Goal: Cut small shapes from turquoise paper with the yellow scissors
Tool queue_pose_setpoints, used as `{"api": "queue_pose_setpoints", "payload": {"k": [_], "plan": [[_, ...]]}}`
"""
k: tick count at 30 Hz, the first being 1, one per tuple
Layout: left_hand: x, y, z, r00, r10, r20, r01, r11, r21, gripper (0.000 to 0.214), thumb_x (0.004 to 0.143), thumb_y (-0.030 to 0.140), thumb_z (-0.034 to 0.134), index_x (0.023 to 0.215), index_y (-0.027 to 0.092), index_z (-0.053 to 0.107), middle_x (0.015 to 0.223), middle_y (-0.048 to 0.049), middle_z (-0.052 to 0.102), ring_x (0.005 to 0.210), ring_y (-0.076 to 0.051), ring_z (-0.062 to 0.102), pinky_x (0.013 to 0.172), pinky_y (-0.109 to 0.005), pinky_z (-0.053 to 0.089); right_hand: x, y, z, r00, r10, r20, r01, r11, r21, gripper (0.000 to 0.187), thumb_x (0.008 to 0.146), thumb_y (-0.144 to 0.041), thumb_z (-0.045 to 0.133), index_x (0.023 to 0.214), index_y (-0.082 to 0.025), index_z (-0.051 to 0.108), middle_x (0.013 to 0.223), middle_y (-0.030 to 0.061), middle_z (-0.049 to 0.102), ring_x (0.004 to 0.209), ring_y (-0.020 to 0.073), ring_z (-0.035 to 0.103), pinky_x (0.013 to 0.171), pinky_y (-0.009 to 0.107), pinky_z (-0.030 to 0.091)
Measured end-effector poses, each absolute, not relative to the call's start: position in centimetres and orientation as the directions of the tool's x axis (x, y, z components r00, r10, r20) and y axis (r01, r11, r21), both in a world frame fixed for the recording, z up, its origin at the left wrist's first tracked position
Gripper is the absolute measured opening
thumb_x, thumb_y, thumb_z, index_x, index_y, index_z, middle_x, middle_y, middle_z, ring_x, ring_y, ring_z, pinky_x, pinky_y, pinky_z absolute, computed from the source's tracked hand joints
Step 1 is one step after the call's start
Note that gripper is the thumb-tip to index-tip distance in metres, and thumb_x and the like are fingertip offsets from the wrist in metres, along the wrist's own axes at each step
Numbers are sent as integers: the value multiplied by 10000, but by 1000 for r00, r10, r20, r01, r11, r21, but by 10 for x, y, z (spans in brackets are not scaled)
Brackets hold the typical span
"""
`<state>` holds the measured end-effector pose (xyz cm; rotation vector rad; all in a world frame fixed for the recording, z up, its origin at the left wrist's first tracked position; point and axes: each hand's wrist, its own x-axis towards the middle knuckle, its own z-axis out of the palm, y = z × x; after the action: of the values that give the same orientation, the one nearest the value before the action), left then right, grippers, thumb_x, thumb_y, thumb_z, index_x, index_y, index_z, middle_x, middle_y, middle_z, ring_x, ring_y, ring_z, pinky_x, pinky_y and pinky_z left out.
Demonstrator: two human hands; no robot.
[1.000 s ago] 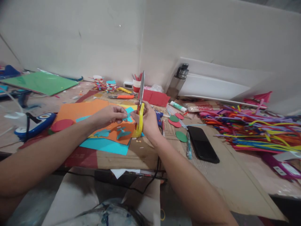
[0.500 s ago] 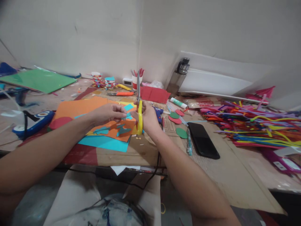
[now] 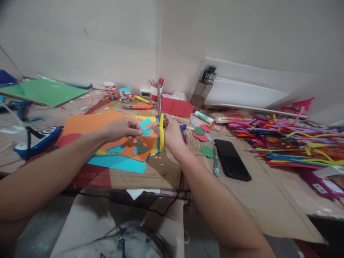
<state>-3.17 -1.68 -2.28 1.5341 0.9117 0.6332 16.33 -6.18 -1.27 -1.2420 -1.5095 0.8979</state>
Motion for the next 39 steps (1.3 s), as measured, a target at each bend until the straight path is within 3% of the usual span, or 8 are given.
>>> {"api": "queue_pose_setpoints", "payload": {"k": [10, 17, 23, 31, 35, 37, 39], "plan": [[-40, -22, -16, 687, 665, -294, 517, -162, 840, 207, 705, 389, 709, 734, 185, 722, 580, -1, 627, 486, -101, 529, 488, -214, 403, 165, -63, -7, 14, 982, 189, 269, 178, -947, 391, 657, -300, 712, 1002, -181, 572, 741, -32, 541, 535, 76, 472, 461, 220, 425], [-43, -11, -17, 580, 801, -145, 363, -95, 927, 320, 773, 483, 649, 793, 168, 701, 750, -45, 689, 516, -88, 566, 470, -198, 392, 159, -68, -7, -56, 992, 111, 287, 122, -950, 384, 677, -232, 684, 1045, -184, 587, 671, -43, 541, 484, 84, 475, 440, 224, 420], [-31, -19, -18, 603, 787, -129, 234, -20, 972, 173, 694, 286, 738, 744, 144, 652, 588, -13, 634, 471, -87, 550, 470, -196, 409, 157, -58, -26, -101, 988, 117, 273, 141, -952, 428, 689, -281, 697, 1095, -195, 592, 657, -40, 547, 431, 79, 461, 387, 210, 386], [-37, -22, -19, 643, 731, -229, 511, -186, 839, 212, 685, 375, 715, 758, 178, 742, 527, -14, 616, 419, -113, 523, 414, -217, 378, 166, -49, -27, -63, 971, 229, 398, 235, -887, 411, 729, -344, 678, 1094, -164, 622, 699, -8, 575, 558, 107, 512, 526, 245, 458], [-35, -16, -19, 579, 812, -77, 548, -318, 774, 262, 762, 419, 637, 789, 185, 753, 560, -12, 628, 469, -110, 528, 480, -225, 404, 167, -49, -29, -80, 966, 245, 419, 256, -871, 378, 732, -331, 670, 1073, -169, 638, 665, -19, 561, 574, 111, 507, 566, 256, 473], [-32, -7, -23, 486, 872, 63, 617, -394, 681, 247, 796, 362, 601, 854, 179, 757, 670, -29, 677, 573, -131, 579, 568, -241, 445, 167, -48, -29, -77, 965, 249, 423, 258, -869, 385, 727, -320, 670, 1080, -169, 641, 654, -24, 555, 579, 112, 506, 570, 253, 470], [-29, 3, -29, 488, 855, 175, 682, -498, 535, 218, 789, 248, 589, 895, 162, 759, 853, -64, 715, 766, -167, 634, 734, -266, 477, 168, -47, -30, -67, 964, 256, 440, 259, -860, 406, 722, -310, 670, 1100, -166, 643, 658, -20, 563, 597, 119, 515, 580, 254, 466]]}}
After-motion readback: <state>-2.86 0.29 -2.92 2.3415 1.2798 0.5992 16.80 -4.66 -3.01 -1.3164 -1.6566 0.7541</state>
